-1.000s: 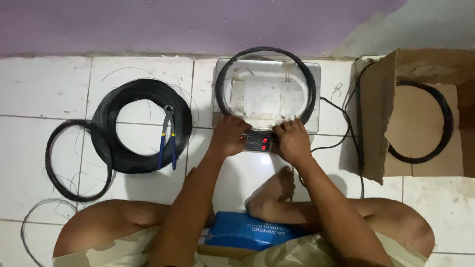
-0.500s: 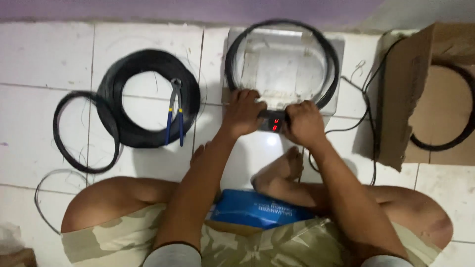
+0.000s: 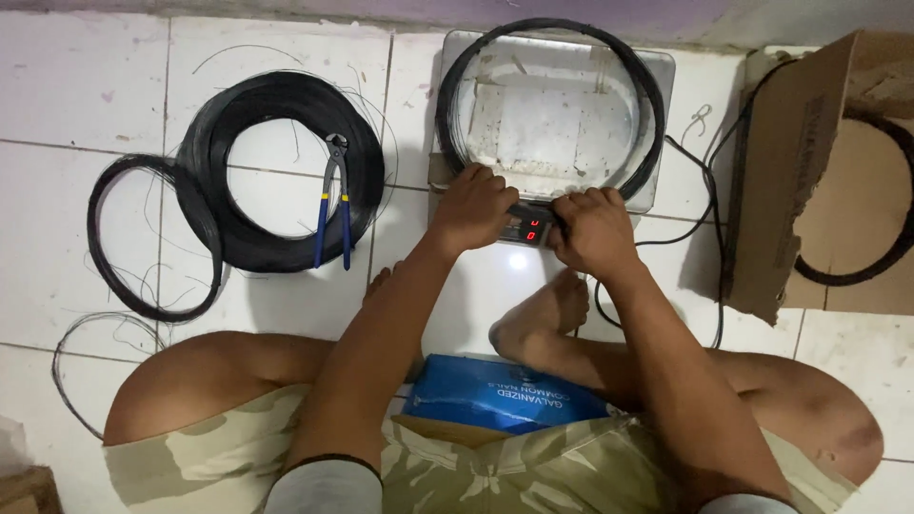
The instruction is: Removing ties from wire coils, cutting them, and weighing them on a digital scale.
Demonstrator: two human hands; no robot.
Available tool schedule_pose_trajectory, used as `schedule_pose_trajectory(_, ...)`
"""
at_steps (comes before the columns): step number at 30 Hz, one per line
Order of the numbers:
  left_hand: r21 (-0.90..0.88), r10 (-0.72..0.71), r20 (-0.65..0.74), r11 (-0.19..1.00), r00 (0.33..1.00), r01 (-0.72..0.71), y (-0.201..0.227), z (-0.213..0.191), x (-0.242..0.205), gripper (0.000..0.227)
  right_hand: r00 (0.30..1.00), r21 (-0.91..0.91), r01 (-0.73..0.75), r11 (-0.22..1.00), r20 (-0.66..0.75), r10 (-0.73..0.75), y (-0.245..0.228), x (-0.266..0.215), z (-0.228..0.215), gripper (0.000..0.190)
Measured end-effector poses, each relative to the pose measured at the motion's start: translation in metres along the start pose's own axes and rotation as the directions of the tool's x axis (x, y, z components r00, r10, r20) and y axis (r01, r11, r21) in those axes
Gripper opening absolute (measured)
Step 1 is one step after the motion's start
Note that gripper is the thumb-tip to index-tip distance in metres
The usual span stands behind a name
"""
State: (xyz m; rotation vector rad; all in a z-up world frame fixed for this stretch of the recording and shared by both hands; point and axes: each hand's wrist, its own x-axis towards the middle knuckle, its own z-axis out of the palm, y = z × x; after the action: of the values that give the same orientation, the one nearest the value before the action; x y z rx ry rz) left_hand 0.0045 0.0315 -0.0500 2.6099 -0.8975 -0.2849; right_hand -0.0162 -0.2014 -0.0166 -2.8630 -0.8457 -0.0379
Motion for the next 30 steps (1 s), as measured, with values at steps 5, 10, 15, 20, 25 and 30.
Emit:
schedule_pose_trajectory(5,0.036,0.010,0.050,0.999,0.999,-0.012,0.004,-0.012,0.004,0.028,1.000,0.018,-0.005,1.000,0.028,0.004,0.009,0.005,0.005,0.025)
schedule_pose_trajectory(10,0.016,-0.002,0.189,1.000,0.982,-0.001,0.014,-0.040,0.004,0.033,0.969,0.128,-0.087,0.988,0.241,0.054,0.000,0.014,-0.018,0.028)
schedule_pose_trajectory(15,0.105,-0.100,0.319,0.992,0.942,0.070,0.007,-0.057,0.012,0.035,0.955,0.214,-0.111,0.971,0.294,0.045,-0.003,0.024,-0.021,0.023)
schedule_pose_trajectory(20,0.188,-0.125,0.315,0.980,0.941,0.067,-0.002,-0.059,0.014,0.032,0.987,0.115,-0.062,0.991,0.152,0.044,-0.013,0.035,-0.033,0.017)
schedule_pose_trajectory(25,0.286,-0.095,0.155,0.957,0.983,0.048,0.004,-0.056,-0.002,0.025,0.998,0.046,-0.036,0.998,0.061,0.033,-0.014,0.026,-0.017,0.020)
schedule_pose_trajectory(30,0.270,0.045,-0.231,0.963,0.972,0.020,0.010,-0.046,-0.023,0.037,0.999,0.014,-0.024,1.000,-0.034,0.024,-0.026,0.018,-0.015,0.021)
